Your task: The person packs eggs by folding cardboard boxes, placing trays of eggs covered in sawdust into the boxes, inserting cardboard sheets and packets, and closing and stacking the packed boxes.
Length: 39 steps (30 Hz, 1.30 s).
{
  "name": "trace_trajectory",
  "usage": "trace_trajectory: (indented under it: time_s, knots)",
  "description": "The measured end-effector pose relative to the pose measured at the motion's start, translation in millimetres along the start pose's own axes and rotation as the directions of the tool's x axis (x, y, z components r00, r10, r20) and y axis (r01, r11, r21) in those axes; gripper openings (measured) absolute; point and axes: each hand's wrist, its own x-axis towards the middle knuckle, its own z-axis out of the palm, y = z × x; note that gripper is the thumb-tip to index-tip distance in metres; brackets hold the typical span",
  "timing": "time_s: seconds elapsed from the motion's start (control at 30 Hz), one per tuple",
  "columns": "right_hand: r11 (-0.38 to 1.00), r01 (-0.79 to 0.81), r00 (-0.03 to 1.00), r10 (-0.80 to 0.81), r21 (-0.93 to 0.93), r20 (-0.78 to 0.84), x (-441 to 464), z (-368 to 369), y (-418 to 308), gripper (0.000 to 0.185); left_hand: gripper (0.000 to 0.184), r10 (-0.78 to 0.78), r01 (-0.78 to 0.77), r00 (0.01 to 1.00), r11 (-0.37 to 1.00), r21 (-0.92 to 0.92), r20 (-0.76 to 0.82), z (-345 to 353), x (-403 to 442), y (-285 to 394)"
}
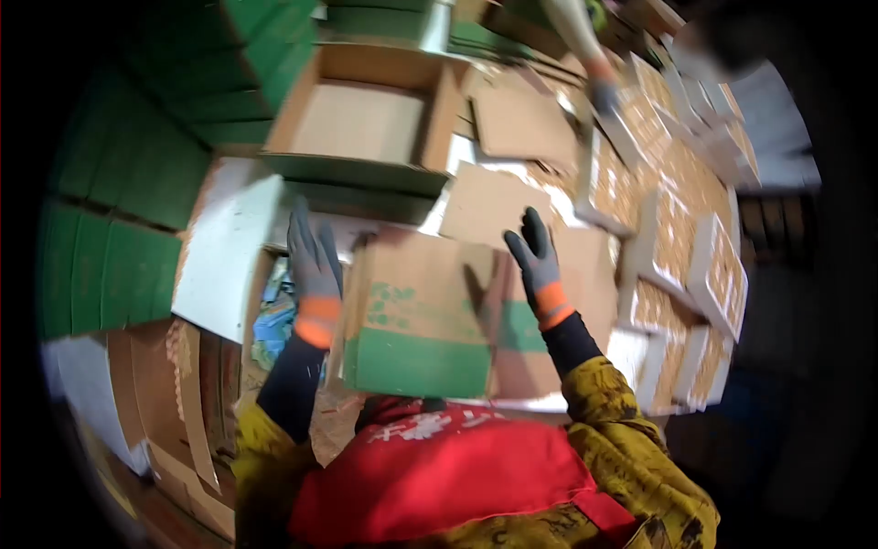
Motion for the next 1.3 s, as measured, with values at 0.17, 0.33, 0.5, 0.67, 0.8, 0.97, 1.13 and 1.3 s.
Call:
trace_trajectory:
  time_s: [0.17,0.33,0.5,0.67,0.8,0.97,1.13,1.3]
  knots:
    - [0.792,-0.323,0.871,0.035,-0.518,-0.490,-86,-160,153,0.089,0.075,0.142,-0.501,0.756,0.754,0.425,0.639,39,-133,49]
    - [0.865,-0.330,0.908,0.182,-0.378,-0.376,-128,-140,114,0.073,0.078,0.064,-0.502,0.757,0.694,0.516,0.651,54,-158,49]
    - [0.937,-0.235,0.908,0.306,0.258,-0.284,-138,-168,53,0.046,0.081,0.040,-0.388,0.801,0.794,0.467,0.597,49,-158,69]
    - [0.937,0.057,0.998,-0.055,0.344,-0.017,-118,-237,-16,0.037,0.070,0.589,-0.511,0.804,0.753,0.415,-0.079,15,-111,200]
    - [0.938,0.259,0.964,-0.266,-0.232,0.002,-99,-269,-15,0.042,0.045,0.309,-0.619,0.755,0.626,0.473,0.579,-38,-95,256]
    - [0.462,0.793,0.445,-0.885,-0.398,-0.140,-127,-246,-148,0.067,0.028,-0.159,-0.012,0.509,0.981,0.191,0.846,-59,-76,301]
    - [0.280,0.804,0.539,-0.716,-0.524,0.443,-138,-181,-178,0.080,0.031,-0.235,-0.262,0.241,0.918,0.297,0.942,-59,-62,315]
    - [0.203,0.799,0.546,-0.639,-0.566,0.542,-205,-187,-174,0.066,0.030,-0.110,-0.201,0.394,0.958,0.202,0.913,-81,-66,282]
